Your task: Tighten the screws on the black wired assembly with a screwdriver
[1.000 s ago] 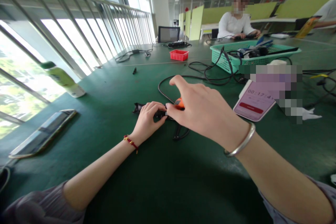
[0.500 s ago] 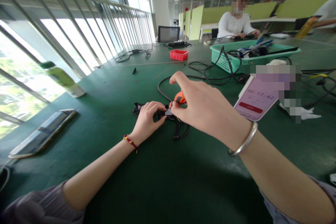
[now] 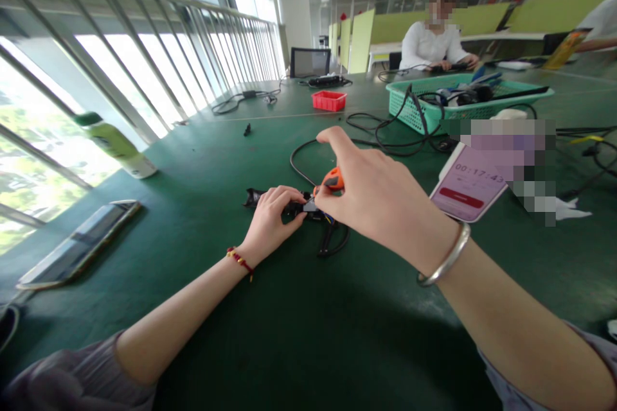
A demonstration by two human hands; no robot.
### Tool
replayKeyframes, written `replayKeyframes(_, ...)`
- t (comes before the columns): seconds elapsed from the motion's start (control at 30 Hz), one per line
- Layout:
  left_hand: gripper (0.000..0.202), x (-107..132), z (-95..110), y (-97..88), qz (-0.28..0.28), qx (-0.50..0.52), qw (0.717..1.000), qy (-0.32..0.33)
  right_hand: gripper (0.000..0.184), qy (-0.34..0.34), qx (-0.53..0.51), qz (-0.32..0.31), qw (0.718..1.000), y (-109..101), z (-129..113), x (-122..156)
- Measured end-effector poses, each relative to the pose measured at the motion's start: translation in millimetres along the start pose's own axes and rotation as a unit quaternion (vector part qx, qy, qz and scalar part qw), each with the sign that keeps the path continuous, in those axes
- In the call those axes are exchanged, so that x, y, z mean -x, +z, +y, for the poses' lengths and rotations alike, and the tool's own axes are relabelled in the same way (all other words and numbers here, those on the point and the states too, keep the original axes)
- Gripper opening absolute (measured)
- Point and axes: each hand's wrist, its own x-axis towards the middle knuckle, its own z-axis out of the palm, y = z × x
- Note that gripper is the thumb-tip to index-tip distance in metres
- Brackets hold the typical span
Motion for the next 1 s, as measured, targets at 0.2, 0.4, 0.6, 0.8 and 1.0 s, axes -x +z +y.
replayKeyframes(0.2,0.017,0.0,0.2,0.2,0.0,-0.005,1.0,-0.003,0.042,0.006,0.03,0.0,1.0,-1.2,3.2,1.3)
replayKeyframes(0.4,0.017,-0.2,-0.1,-0.5,-0.002,0.0,1.0,-0.003,0.047,0.0,0.007,-0.005,1.0,-2.4,1.1,0.7)
replayKeyframes(0.6,0.017,-0.2,-0.1,-0.4,-0.001,-0.001,1.0,-0.003,0.05,-0.033,0.002,0.001,0.999,-1.0,3.8,1.3)
replayKeyframes(0.8,0.016,0.3,-0.9,-0.1,0.001,-0.002,1.0,0.0,0.033,-0.011,0.026,-0.022,0.999,-4.3,3.1,3.4)
replayKeyframes(1.0,0.016,0.1,-1.0,0.2,-0.004,0.0,1.0,-0.005,0.044,-0.023,0.009,-0.002,1.0,-3.5,1.4,1.8)
